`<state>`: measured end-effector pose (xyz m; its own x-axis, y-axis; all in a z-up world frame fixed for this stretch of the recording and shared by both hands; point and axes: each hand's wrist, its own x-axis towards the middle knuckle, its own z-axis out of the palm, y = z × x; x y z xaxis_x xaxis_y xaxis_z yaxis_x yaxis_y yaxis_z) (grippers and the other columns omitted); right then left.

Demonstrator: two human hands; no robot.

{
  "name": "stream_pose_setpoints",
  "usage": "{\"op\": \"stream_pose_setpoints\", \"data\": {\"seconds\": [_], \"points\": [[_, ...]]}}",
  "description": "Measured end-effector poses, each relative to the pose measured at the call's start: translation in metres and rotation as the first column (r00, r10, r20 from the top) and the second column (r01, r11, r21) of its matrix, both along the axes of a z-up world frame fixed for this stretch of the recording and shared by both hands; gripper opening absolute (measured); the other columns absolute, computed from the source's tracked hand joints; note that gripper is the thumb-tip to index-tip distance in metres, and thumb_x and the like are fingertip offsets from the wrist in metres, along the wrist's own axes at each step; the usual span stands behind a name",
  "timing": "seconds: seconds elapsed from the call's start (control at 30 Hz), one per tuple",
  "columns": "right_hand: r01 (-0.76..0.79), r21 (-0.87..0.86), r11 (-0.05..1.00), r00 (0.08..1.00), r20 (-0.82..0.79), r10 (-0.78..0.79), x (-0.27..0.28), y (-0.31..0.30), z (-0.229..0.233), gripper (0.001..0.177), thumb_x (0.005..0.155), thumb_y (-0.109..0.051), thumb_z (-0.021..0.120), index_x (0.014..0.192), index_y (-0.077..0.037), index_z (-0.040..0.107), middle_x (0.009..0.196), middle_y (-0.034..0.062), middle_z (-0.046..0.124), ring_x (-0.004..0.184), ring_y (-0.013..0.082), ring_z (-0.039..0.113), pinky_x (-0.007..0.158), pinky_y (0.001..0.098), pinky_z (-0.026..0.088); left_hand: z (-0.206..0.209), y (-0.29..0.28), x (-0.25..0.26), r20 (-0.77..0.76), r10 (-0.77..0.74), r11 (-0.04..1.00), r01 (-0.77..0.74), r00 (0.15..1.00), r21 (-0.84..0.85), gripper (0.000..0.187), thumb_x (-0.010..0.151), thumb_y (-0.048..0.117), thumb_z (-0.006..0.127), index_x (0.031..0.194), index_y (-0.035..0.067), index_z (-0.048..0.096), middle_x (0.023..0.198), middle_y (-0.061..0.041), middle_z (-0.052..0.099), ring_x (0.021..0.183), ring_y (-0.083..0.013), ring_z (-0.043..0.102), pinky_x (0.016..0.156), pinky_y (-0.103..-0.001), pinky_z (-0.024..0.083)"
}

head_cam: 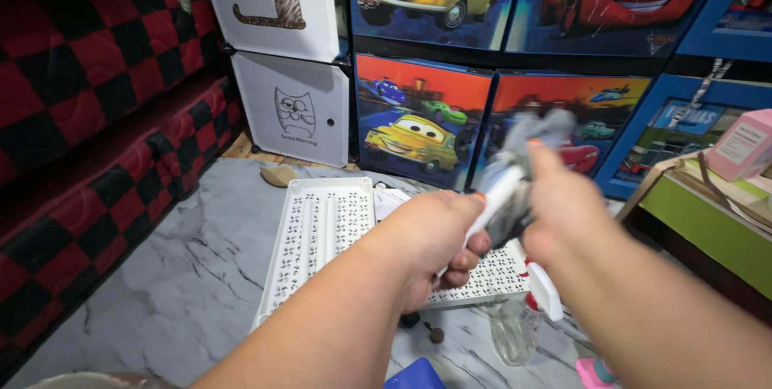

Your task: The person wipes small black plastic components with a gray cloth, then attaches them to a white perforated plastic tray. The person also wipes a white cylindrical rod with the cloth and places it into the tray.

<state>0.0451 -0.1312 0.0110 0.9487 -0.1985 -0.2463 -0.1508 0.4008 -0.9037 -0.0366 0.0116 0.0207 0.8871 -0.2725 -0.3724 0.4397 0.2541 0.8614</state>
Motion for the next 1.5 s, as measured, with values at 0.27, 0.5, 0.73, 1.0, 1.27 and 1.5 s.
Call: {"op": "stream_pose_setpoints", "data": {"seconds": [0.27, 0.5, 0.73, 1.0, 1.27, 1.5], "points": [[-0.135, -0.646, 0.751, 0.987, -0.151, 0.048, 0.004, -0.054, -0.127, 0.044, 0.094, -0.037, 0.065, 0.108, 0.004, 0.073, 0.102, 0.0234, 0.075, 0.086, 0.0359, 0.065, 0.074, 0.0461, 0.051, -0.023, 0.01, 0.026, -0.018, 0.37, 0.924, -0.366, 0.929, 0.11, 0.024, 0.103, 0.03, 0.047, 0.11, 0.01, 0.057, 0.081, -0.002, 0.057, 0.06, -0.0115, 0.044, 0.052, -0.029, 0.038], [-0.179, -0.794, 0.58, 0.919, -0.346, -0.19, 0.017, -0.144, -0.227, 0.063, 0.083, -0.014, 0.08, 0.143, -0.01, 0.059, 0.117, 0.0157, 0.069, 0.084, 0.0298, 0.064, 0.064, 0.0494, 0.053, -0.054, 0.01, 0.041, -0.082, 0.277, 0.946, -0.257, 0.957, 0.197, 0.037, 0.105, 0.021, 0.037, 0.138, 0.014, 0.053, 0.105, -0.004, 0.07, 0.086, -0.0139, 0.061, 0.072, -0.034, 0.05], [-0.404, -0.749, 0.525, 0.88, -0.476, -0.002, 0.046, -0.162, -0.263, 0.047, 0.088, -0.027, 0.079, 0.131, -0.009, 0.071, 0.099, 0.0218, 0.076, 0.078, 0.0328, 0.069, 0.066, 0.0482, 0.053, -0.065, 0.014, 0.055, -0.105, 0.247, 0.953, -0.222, 0.963, 0.207, 0.041, 0.105, 0.022, 0.035, 0.144, 0.015, 0.049, 0.105, -0.004, 0.072, 0.087, -0.0137, 0.065, 0.073, -0.032, 0.051], [-0.465, -0.87, 0.165, 0.879, -0.476, -0.028, 0.04, -0.166, -0.268, 0.048, 0.093, -0.047, 0.065, 0.135, -0.026, 0.074, 0.1, 0.0154, 0.078, 0.09, 0.0311, 0.074, 0.083, 0.0436, 0.06, -0.064, 0.015, 0.059, -0.171, 0.333, 0.939, -0.31, 0.927, 0.148, 0.037, 0.103, 0.025, 0.044, 0.134, 0.014, 0.06, 0.088, -0.001, 0.063, 0.069, -0.0106, 0.053, 0.058, -0.029, 0.047], [-0.496, -0.868, 0.012, 0.868, -0.496, 0.035, 0.03, -0.159, -0.262, 0.056, 0.087, -0.054, 0.069, 0.139, -0.033, 0.067, 0.105, 0.0081, 0.078, 0.093, 0.0235, 0.078, 0.087, 0.0377, 0.058, -0.054, 0.008, 0.061, -0.148, 0.363, 0.932, -0.354, 0.92, 0.084, 0.032, 0.104, 0.029, 0.042, 0.129, 0.017, 0.058, 0.086, -0.004, 0.062, 0.065, -0.0126, 0.052, 0.056, -0.03, 0.047], [-0.529, -0.849, 0.012, 0.847, -0.527, 0.072, 0.029, -0.163, -0.248, 0.057, 0.083, -0.049, 0.076, 0.135, -0.028, 0.069, 0.103, 0.0106, 0.079, 0.095, 0.0261, 0.077, 0.087, 0.0367, 0.062, -0.047, 0.002, 0.057, -0.117, 0.372, 0.928, -0.365, 0.921, 0.078, 0.026, 0.104, 0.031, 0.043, 0.12, 0.018, 0.059, 0.086, -0.004, 0.063, 0.065, -0.012, 0.05, 0.055, -0.029, 0.045]]}}
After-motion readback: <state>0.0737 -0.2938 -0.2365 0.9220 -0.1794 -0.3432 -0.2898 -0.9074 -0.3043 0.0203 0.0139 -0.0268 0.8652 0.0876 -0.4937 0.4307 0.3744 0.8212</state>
